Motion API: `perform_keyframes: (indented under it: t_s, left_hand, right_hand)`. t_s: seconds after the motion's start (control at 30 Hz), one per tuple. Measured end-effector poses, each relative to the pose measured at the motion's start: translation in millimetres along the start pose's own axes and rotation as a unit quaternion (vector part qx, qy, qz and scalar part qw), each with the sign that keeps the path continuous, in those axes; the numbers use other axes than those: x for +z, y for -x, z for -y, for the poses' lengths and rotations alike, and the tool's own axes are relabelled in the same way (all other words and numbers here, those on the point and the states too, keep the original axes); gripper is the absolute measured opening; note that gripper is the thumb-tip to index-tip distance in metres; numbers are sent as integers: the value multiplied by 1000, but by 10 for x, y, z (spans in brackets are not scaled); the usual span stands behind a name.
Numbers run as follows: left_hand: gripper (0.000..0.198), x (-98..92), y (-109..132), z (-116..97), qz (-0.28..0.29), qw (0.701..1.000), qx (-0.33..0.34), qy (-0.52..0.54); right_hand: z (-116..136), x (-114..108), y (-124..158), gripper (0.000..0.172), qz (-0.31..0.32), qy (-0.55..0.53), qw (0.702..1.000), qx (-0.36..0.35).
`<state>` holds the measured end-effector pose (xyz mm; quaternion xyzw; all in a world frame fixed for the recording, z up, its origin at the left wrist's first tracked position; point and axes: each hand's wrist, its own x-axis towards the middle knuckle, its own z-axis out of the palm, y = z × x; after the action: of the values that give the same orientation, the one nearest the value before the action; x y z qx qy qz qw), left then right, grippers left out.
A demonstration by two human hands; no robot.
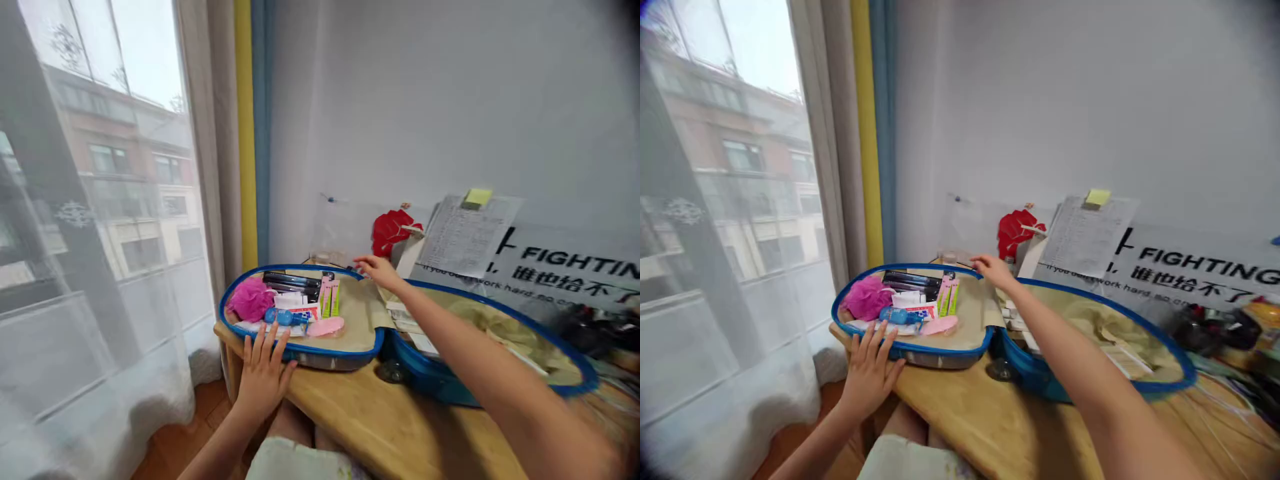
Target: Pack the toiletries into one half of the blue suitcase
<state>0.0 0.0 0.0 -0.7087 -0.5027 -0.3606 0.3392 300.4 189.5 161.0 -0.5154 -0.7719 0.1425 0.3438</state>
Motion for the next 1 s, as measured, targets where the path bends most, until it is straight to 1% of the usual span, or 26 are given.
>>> perform_keyframes:
  t_s: [0.07, 0.13, 0.23, 0.33, 0.4, 0.5, 0.57, 0.63, 0.77, 0.9, 0.93, 1.0]
  left_hand:
    - [55, 1, 8, 4, 4, 1000, -8, 7]
    - [56, 5, 16, 9, 7, 1000, -15, 14]
    - [57, 14, 25, 16, 11, 999, -23, 23]
    - [59, 19, 26, 19, 3, 1000, -15, 20]
    - [59, 15, 23, 17, -5, 1000, -10, 18]
    - [60, 7, 16, 13, -5, 1000, -14, 22]
    - [60, 3, 14, 10, -5, 1000, -16, 24]
    - [60, 3, 14, 9, -4, 1000, -16, 25]
    - [60, 6, 16, 10, 0, 1000, -16, 23]
    - [58, 2, 8, 7, 1, 1000, -15, 19]
    - [58, -1, 3, 3, 0, 1000, -15, 19]
    - [57, -7, -8, -5, -5, 1000, -14, 21]
  right_hand:
    - [-307, -264, 148, 32, -16, 65, 997, 28]
    - [-596, -485, 306, 31, -1, 120, 991, 62]
    - [-946, -680, 550, 36, 86, 183, 971, 125]
    - [-1134, -714, 758, 44, 151, 190, 957, 160]
    - [-1166, -686, 850, 48, 183, 202, 947, 170]
    - [-1132, -632, 911, 52, 226, 242, 926, 180]
    - [-1097, -606, 915, 50, 232, 267, 918, 180]
    - [-1069, -588, 909, 45, 224, 284, 916, 177]
    - [-1020, -591, 899, 34, 199, 310, 915, 166]
    - [-943, -684, 863, 26, 158, 328, 918, 160]
    - [-916, -713, 841, 26, 133, 326, 922, 163]
    - [-840, -747, 772, 28, 55, 295, 937, 176]
